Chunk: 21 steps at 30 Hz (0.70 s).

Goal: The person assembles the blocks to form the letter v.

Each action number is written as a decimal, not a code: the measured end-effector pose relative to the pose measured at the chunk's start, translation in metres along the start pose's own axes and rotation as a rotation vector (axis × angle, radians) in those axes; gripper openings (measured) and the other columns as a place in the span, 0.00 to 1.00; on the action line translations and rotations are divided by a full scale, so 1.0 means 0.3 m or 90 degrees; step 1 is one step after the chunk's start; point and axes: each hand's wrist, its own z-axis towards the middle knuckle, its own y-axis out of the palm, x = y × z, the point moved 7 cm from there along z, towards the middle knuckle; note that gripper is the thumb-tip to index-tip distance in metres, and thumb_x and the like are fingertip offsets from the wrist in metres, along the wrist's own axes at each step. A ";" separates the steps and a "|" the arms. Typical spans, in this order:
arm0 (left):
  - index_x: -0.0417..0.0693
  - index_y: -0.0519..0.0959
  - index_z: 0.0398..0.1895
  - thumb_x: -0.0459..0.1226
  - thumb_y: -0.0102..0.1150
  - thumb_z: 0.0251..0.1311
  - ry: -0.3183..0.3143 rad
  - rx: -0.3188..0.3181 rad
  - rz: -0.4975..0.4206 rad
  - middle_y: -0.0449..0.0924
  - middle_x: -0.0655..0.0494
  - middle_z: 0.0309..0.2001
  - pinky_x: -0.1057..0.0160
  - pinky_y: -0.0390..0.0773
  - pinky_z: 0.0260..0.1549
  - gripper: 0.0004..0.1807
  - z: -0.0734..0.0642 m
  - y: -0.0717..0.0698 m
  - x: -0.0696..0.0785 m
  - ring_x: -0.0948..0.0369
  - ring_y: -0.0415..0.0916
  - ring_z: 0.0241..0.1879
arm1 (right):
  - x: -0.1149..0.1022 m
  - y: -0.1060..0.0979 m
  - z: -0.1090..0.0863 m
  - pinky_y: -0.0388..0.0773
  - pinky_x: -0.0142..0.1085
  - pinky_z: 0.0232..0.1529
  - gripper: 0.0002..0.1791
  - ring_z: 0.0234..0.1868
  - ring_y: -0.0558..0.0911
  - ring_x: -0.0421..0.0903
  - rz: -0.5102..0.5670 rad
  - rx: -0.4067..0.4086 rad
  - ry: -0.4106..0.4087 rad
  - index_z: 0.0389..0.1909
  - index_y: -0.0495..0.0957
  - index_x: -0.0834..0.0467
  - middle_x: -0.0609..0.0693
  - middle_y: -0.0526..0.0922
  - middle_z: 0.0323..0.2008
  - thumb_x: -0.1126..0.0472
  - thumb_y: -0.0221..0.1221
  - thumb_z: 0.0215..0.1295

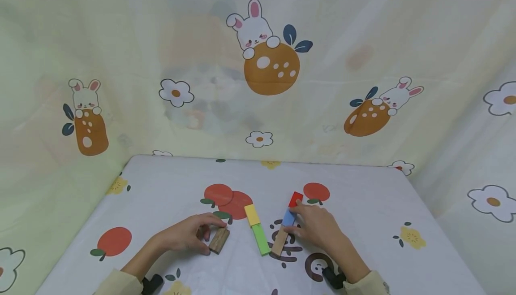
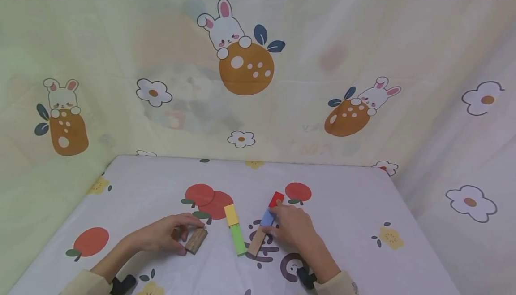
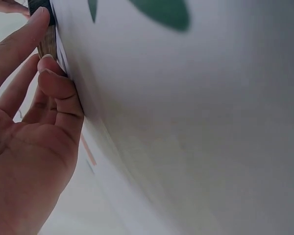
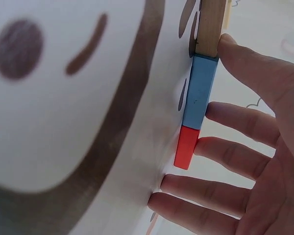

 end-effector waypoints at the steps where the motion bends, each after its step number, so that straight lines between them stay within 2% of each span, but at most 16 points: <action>1: 0.52 0.79 0.69 0.28 0.77 0.56 0.000 0.001 0.003 0.77 0.52 0.57 0.70 0.76 0.38 0.35 0.001 0.001 0.000 0.57 0.74 0.45 | 0.000 0.000 0.000 0.88 0.50 0.54 0.37 0.53 0.88 0.53 0.000 0.000 0.001 0.62 0.85 0.52 0.52 0.90 0.57 0.38 0.77 0.55; 8: 0.53 0.80 0.68 0.29 0.78 0.55 0.003 0.005 0.024 0.76 0.51 0.61 0.69 0.76 0.40 0.35 0.007 0.003 0.004 0.58 0.72 0.46 | -0.003 -0.004 0.002 0.88 0.50 0.53 0.36 0.52 0.88 0.53 -0.003 0.002 -0.003 0.62 0.85 0.52 0.52 0.90 0.57 0.39 0.77 0.55; 10: 0.54 0.80 0.68 0.31 0.78 0.55 0.017 0.003 0.035 0.75 0.52 0.61 0.69 0.77 0.41 0.35 0.009 0.002 0.000 0.59 0.72 0.47 | -0.004 -0.006 0.001 0.88 0.49 0.52 0.36 0.51 0.88 0.52 -0.003 0.002 -0.005 0.62 0.85 0.52 0.52 0.90 0.57 0.39 0.77 0.55; 11: 0.58 0.80 0.68 0.33 0.79 0.55 0.032 0.001 0.028 0.75 0.54 0.61 0.69 0.77 0.41 0.35 0.016 0.002 -0.020 0.61 0.72 0.47 | -0.004 -0.008 0.000 0.88 0.50 0.52 0.36 0.51 0.88 0.53 -0.003 0.002 -0.006 0.62 0.85 0.53 0.52 0.90 0.56 0.39 0.77 0.55; 15: 0.59 0.81 0.67 0.33 0.79 0.55 0.029 0.005 0.038 0.75 0.55 0.62 0.69 0.76 0.41 0.34 0.018 0.004 -0.019 0.59 0.71 0.48 | -0.006 -0.010 0.000 0.88 0.50 0.53 0.36 0.52 0.88 0.54 -0.005 0.004 -0.008 0.62 0.86 0.53 0.53 0.90 0.56 0.39 0.77 0.55; 17: 0.57 0.81 0.67 0.31 0.79 0.54 0.017 0.006 0.032 0.75 0.54 0.62 0.69 0.75 0.40 0.34 0.017 0.005 -0.014 0.58 0.71 0.48 | -0.005 -0.009 0.000 0.88 0.50 0.53 0.36 0.53 0.88 0.54 -0.006 0.005 -0.009 0.62 0.86 0.53 0.52 0.90 0.56 0.39 0.77 0.55; 18: 0.54 0.81 0.67 0.30 0.78 0.55 0.008 0.003 0.049 0.74 0.52 0.62 0.69 0.75 0.41 0.34 0.011 0.005 0.004 0.57 0.71 0.48 | -0.005 -0.009 0.000 0.88 0.50 0.53 0.36 0.53 0.88 0.54 -0.006 0.005 -0.009 0.62 0.86 0.53 0.52 0.90 0.56 0.39 0.77 0.55; 21: 0.54 0.80 0.67 0.31 0.78 0.55 0.013 0.001 0.049 0.74 0.53 0.61 0.69 0.76 0.40 0.34 0.011 0.005 0.000 0.58 0.71 0.48 | -0.004 -0.008 -0.002 0.88 0.50 0.53 0.36 0.52 0.88 0.53 -0.007 0.004 -0.009 0.62 0.86 0.53 0.52 0.90 0.56 0.39 0.77 0.55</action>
